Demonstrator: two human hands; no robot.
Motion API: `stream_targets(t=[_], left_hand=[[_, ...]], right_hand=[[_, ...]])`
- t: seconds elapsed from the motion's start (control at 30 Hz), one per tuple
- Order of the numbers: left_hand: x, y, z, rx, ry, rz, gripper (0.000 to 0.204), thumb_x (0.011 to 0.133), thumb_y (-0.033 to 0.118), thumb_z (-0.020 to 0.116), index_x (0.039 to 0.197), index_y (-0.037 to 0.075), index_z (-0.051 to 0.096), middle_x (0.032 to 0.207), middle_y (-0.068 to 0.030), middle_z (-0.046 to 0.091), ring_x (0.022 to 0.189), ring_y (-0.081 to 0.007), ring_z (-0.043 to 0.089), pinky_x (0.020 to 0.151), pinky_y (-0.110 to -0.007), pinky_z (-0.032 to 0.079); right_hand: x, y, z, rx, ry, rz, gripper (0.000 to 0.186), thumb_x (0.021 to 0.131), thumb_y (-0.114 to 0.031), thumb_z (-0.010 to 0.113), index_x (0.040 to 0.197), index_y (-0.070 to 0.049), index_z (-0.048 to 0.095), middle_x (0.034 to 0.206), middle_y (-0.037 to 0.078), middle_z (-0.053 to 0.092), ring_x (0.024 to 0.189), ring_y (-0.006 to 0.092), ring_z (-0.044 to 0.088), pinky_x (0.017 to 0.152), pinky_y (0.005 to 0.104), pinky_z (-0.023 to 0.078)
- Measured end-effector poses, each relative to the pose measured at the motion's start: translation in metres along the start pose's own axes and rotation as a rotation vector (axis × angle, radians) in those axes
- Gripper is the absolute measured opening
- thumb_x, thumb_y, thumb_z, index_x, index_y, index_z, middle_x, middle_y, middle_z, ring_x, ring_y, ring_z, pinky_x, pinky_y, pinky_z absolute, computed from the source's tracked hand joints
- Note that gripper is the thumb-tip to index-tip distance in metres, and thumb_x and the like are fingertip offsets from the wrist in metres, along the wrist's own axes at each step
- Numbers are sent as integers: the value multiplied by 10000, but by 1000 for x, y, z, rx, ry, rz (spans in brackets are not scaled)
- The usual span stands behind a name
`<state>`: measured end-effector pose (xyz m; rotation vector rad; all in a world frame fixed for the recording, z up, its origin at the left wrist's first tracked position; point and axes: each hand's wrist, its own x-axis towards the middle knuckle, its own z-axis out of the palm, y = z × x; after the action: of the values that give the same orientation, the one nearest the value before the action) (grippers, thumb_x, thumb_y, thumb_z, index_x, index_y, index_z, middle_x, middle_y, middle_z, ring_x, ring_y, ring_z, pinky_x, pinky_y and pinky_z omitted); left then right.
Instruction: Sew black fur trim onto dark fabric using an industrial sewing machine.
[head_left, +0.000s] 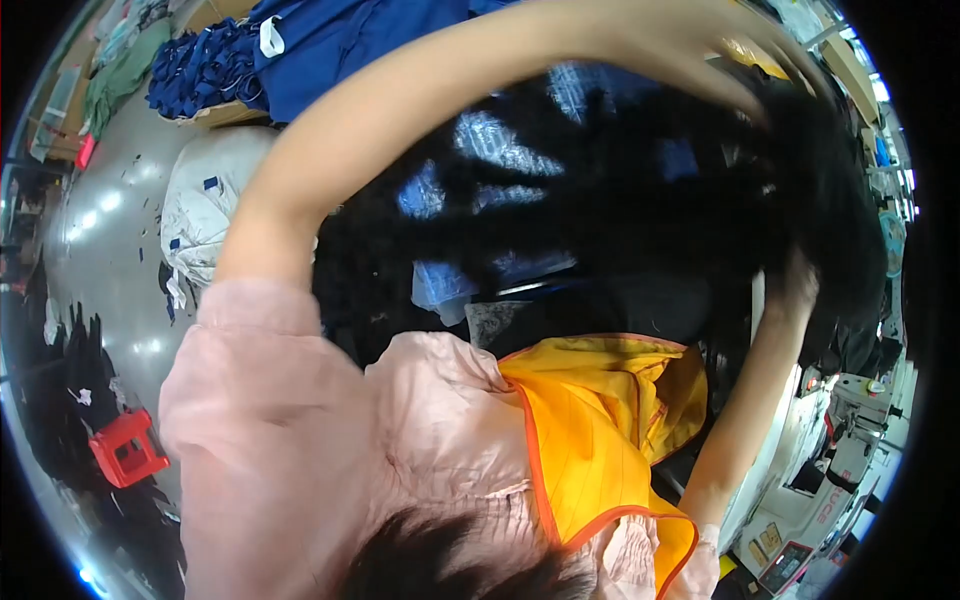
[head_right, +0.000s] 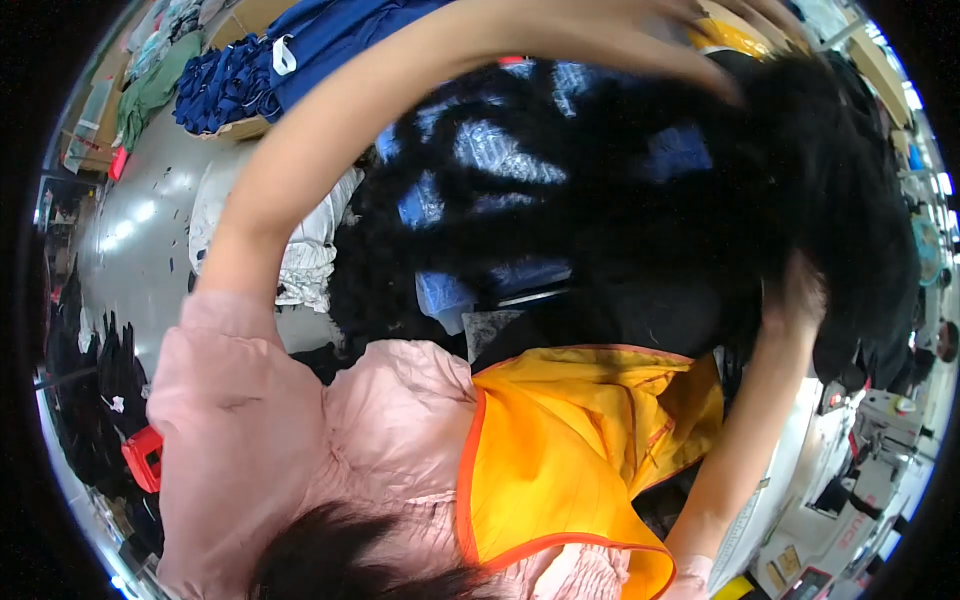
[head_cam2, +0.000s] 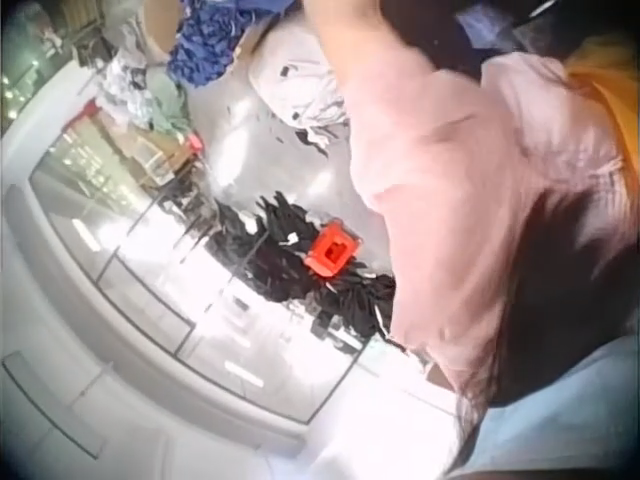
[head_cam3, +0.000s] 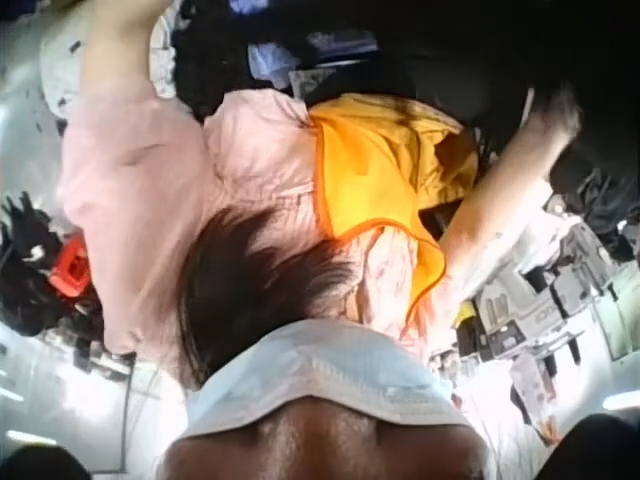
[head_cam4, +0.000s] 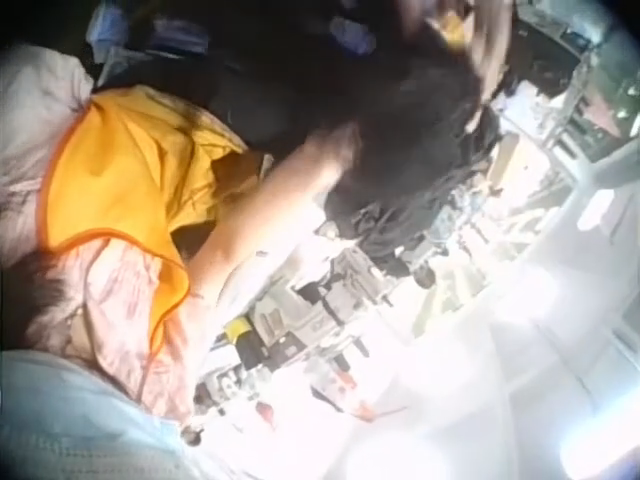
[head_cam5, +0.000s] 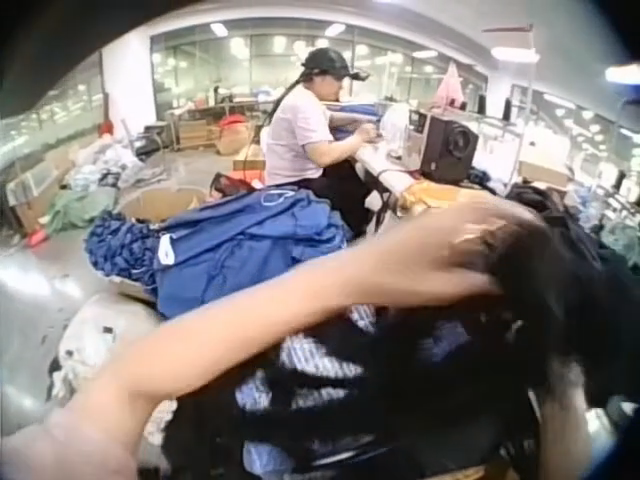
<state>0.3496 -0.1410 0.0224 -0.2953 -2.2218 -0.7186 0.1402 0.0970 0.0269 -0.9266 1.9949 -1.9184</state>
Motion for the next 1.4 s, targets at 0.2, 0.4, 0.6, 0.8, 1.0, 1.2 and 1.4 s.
stream_targets(t=[0.2,0.4,0.6,0.8,1.0,1.2,1.4], left_hand=[[-560,158,-93,844,231,-1368,873,745,94,658,1447,92,140,1447,-229,247,1314,-389,301,1068,-439,292],[-616,125,109,339,-297,-2043,1424,464,377,880,1442,171,-134,1517,-123,-118,1402,-321,-50,979,-749,92],[-792,61,253,22,987,-1662,429,915,226,402,1313,74,443,1376,-124,407,1237,-228,417,998,-627,291],[-734,38,277,-57,257,-1684,362,847,253,578,1122,18,569,1094,-177,615,1055,-317,567,887,-384,454],[-812,214,274,190,52,-2457,597,759,376,697,1223,39,530,1237,-104,559,1155,-280,508,966,-393,411],[-605,234,246,-1051,-373,-2250,596,735,452,675,1176,63,583,1184,-60,588,1131,-206,472,916,-353,414],[-424,236,-38,46,-4,-1960,434,748,242,656,1094,-13,590,1007,-180,652,936,-272,617,826,-372,480]], right_hand=[[19,-3,51,215,-537,48,441,931,-202,499,1326,-20,426,1328,105,478,1227,229,433,1049,372,345],[37,-3,1,-210,-429,-225,308,899,-152,559,1181,-29,551,1013,34,606,775,103,453,784,234,415],[19,-1,37,-145,-445,77,323,881,-177,591,1180,-64,550,940,-13,559,789,96,454,764,225,393],[12,-6,27,-320,-452,10,345,867,-177,600,1190,-72,542,974,-6,558,815,102,470,757,235,388],[16,22,48,-160,-520,126,388,809,-199,656,1155,-67,541,988,24,581,828,127,497,754,248,403],[6,28,16,-201,-506,112,361,784,-202,671,1097,-58,564,955,43,584,828,139,512,760,259,412],[22,61,-6,-166,-700,-48,390,857,-79,547,1234,-6,477,964,65,581,805,180,534,881,314,427]])
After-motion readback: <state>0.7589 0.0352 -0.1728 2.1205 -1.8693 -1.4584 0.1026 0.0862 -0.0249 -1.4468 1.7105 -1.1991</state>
